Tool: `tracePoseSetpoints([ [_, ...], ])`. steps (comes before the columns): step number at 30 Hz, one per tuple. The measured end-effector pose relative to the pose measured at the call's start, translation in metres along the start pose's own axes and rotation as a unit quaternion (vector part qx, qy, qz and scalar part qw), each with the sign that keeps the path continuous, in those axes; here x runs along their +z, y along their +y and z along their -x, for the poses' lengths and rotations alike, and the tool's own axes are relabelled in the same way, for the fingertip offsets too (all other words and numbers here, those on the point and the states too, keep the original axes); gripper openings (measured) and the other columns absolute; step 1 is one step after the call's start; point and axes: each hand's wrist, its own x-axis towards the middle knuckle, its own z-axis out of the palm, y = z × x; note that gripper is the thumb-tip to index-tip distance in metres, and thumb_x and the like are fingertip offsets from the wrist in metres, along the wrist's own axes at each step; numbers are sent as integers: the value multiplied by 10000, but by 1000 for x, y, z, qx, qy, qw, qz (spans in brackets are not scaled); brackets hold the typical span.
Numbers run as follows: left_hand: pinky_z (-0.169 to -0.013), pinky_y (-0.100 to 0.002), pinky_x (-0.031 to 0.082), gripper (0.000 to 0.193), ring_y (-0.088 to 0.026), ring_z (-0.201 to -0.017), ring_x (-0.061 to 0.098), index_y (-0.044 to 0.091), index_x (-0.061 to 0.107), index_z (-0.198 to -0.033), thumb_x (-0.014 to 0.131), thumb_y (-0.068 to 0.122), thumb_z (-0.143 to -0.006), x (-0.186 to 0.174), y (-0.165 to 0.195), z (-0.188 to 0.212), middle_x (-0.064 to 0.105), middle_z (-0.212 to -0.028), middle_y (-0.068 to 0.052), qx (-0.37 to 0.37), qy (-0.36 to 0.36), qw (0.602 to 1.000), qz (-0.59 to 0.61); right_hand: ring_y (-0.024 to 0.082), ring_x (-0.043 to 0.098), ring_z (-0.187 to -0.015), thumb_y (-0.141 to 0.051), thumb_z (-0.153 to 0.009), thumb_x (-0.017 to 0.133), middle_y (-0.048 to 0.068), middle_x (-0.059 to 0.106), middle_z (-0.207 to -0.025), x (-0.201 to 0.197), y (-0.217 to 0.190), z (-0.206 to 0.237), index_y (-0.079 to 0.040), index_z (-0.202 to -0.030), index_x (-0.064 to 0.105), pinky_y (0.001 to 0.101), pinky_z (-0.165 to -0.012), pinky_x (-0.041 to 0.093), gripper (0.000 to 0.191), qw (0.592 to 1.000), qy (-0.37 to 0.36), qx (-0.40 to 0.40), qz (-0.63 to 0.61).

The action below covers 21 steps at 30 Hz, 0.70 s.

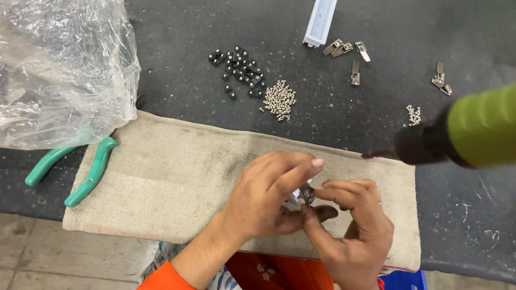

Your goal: The person uses a green cordless screwdriver to fasten metal clips and screws into white plastic housings on a workbench. They repeatedly pick up clips and screws, align them, and drive the screws to secure the parts.

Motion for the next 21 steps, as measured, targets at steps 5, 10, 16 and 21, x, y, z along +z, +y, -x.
tracePoseSetpoints([
  [5,-889,-421,575,804,-290,-1036,690,99,451,-1435,866,108,-747,0,0,-1,662,-1221,-98,-12,3,1000,-17,188,640,-946,67,-686,810,61,726,-1014,0,-6,-5,-41,-979,686,281,-805,545,336,1000,-17,26,-3],
  [10,-867,-431,576,704,-291,-996,694,86,463,-1357,875,215,-801,1,-2,0,663,-1161,-111,-12,13,1000,-14,174,658,-995,48,-721,821,60,702,-1068,-6,1,-4,-10,-1016,703,294,-835,568,322,987,-64,74,-126],
  [16,-817,-405,589,567,-281,-910,711,60,468,-1298,849,251,-925,-1,-2,0,679,-1076,-138,-14,26,1000,2,120,635,-916,-8,-956,712,43,725,-1035,-17,52,-47,0,-1021,733,244,-773,514,68,974,-88,132,-163],
  [21,-814,-409,573,566,-289,-896,699,71,489,-1287,864,254,-904,-3,0,-1,670,-1024,-126,-20,-2,1000,6,118,684,-788,-137,-897,747,42,759,-955,23,105,-100,-66,-1046,779,276,-711,544,168,978,-192,76,26],
])
